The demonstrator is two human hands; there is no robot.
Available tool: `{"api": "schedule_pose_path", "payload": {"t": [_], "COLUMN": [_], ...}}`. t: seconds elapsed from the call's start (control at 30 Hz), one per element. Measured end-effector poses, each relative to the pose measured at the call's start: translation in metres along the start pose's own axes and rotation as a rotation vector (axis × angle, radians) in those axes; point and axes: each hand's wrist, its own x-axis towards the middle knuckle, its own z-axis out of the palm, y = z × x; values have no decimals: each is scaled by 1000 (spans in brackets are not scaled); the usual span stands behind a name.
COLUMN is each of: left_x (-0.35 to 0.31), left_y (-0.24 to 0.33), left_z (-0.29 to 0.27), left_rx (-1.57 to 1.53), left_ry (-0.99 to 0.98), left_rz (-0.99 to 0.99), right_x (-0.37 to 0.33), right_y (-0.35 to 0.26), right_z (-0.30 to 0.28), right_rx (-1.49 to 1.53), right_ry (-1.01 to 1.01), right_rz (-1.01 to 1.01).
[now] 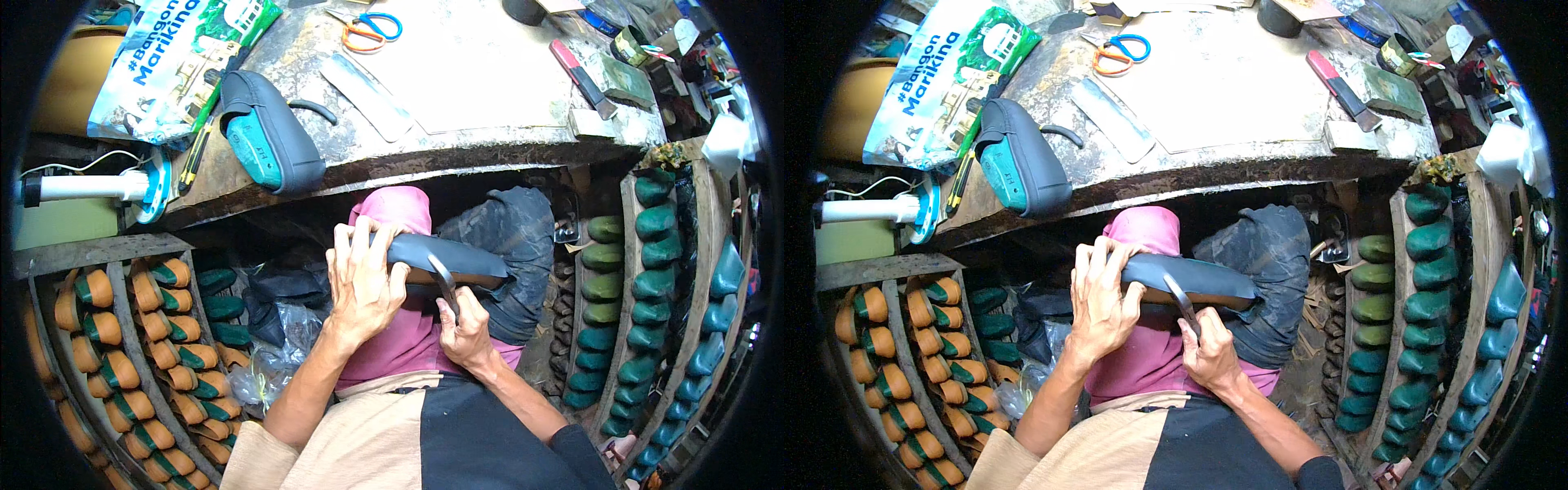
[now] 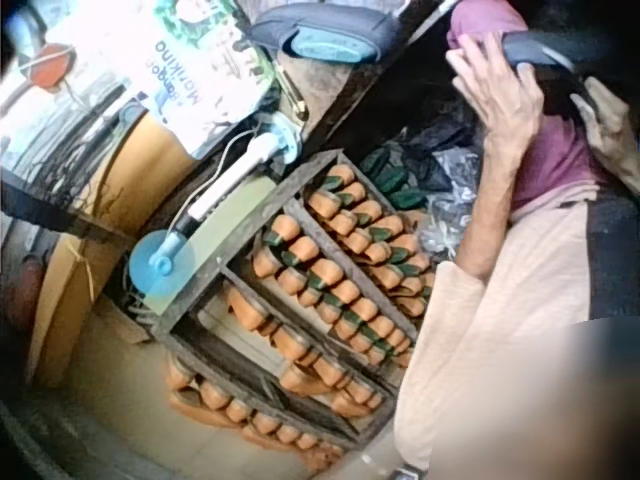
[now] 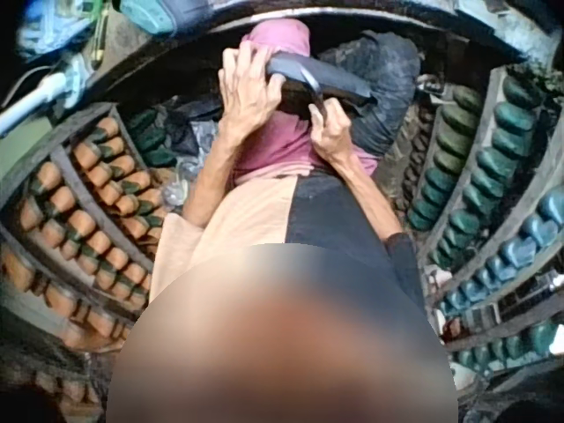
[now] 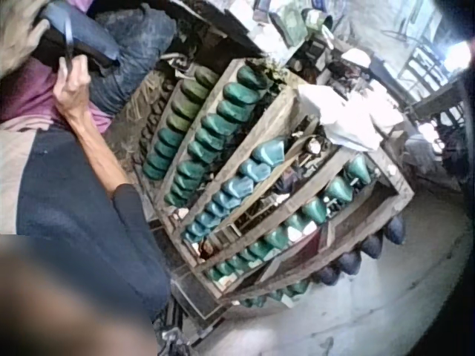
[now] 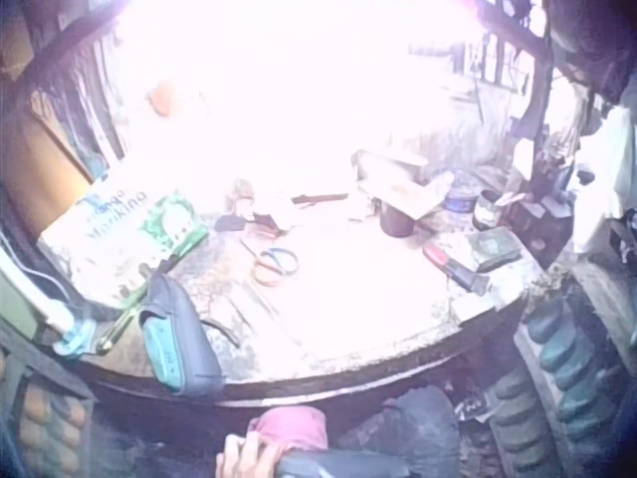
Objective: The person uses a hammer and a curved metal tool to tap and shape the sole edge of a black slip-on shoe. They repeatedly reposition the shoe, tap along the perimeter, and briefly inspect the finished pair.
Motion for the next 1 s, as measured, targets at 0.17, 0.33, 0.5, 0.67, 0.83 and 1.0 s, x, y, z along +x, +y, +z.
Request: {"api": "schedule_pose_path", "payload": {"t": [0.17, 0.33, 0.5, 0.67, 0.83, 1.0], "left_x": [4, -6, -15, -18, -19, -22], "left_y": [-1, -8, -16, -3, -6, -10], "left_z": [-2, -10, -24, 6, 13, 19], "left_rx": [81, 81, -54, -27, 12, 18], "left_ry": [-36, -115, -214, 65, 138, 110], "left_rz": [62, 122, 219, 24, 14, 44], "right_x": [3, -9, -33, -34, -43, 55], "right_y": [5, 2, -3, -4, -40, -56], "right_z": [8, 8, 8, 8, -38, -110], "right_rx": [12, 40, 148, 133, 42, -46], "right_ry": [56, 70, 25, 20, -11, 165], "right_rz": [-26, -30, 28, 14, -43, -76]}}
